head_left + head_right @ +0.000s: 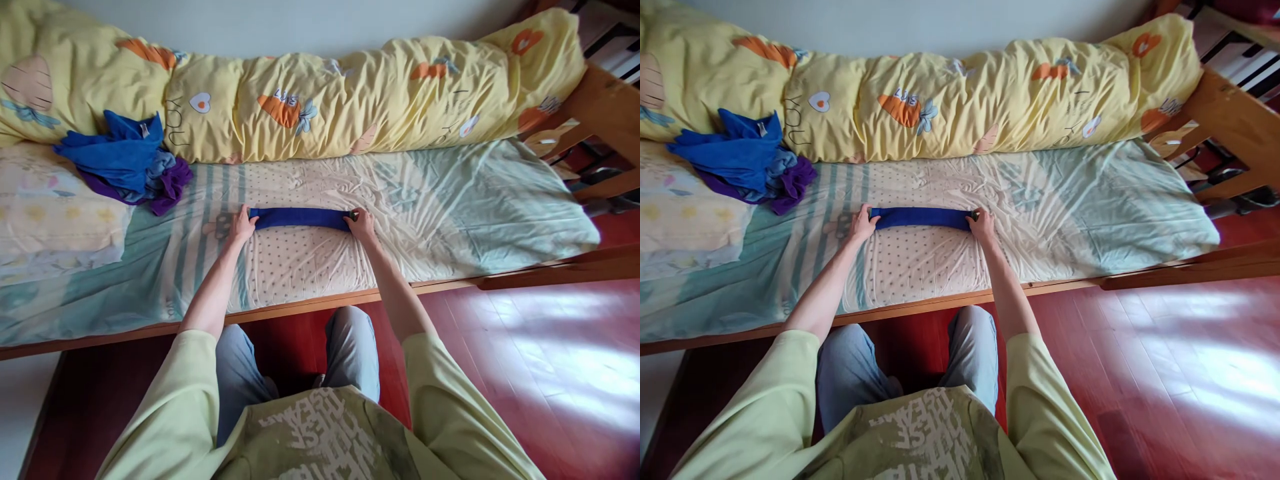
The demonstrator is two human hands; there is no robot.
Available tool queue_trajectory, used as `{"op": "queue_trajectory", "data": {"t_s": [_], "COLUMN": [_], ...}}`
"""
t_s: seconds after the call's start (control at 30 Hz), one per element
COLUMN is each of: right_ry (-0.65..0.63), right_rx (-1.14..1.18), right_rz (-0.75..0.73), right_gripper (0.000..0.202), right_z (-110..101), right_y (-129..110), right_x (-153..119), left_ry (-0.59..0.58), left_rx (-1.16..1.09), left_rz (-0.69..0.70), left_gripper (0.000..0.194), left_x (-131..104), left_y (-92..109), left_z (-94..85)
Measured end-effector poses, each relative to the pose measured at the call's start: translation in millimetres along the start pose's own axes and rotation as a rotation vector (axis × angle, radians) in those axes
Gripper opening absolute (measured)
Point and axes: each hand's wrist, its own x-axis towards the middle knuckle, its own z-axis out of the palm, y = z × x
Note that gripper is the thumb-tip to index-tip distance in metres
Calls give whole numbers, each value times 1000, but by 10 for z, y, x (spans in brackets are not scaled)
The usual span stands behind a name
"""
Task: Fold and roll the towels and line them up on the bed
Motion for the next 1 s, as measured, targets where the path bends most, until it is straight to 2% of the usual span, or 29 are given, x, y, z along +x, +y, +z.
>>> {"op": "queue_trajectory", "data": {"t_s": [0.1, 0.17, 0.23, 0.3, 0.4, 0.47, 0.57, 0.73, 0.87, 0.93, 1.0], "right_ry": [81, 97, 23, -95, -188, -191, -165, -123, -155, -179, -194], "right_rx": [-43, -109, -170, -199, -178, -155, -157, -235, -217, -192, -208], "right_rz": [-104, -238, -395, -515, -563, -561, -566, -550, -509, -482, -482], "right_gripper": [42, 40, 42, 46, 50, 53, 55, 62, 65, 65, 62], "right_z": [-61, -69, 7, 171, 470, 597, 577, 194, -32, -119, -266], "right_y": [-80, -250, -528, -867, -1288, -1392, -1260, -730, -420, -379, -447], "right_x": [-98, -145, -180, -222, -328, -411, -497, -503, -415, -352, -339], "left_ry": [101, 118, 56, -34, -145, -175, -120, -58, -77, -93, -115], "left_rx": [38, 82, 107, 125, 176, 207, 201, 171, 219, 276, 332], "left_rz": [126, 268, 448, 578, 595, 553, 495, 422, 380, 366, 373], "left_gripper": [45, 45, 51, 55, 60, 62, 63, 72, 66, 64, 64], "left_x": [-138, -192, -206, -201, -221, -268, -349, -366, -343, -359, -397], "left_y": [100, 284, 545, 814, 1060, 1058, 868, 416, 118, 103, 272], "left_z": [-57, -83, -51, 53, 267, 362, 354, 149, -27, -159, -314]}}
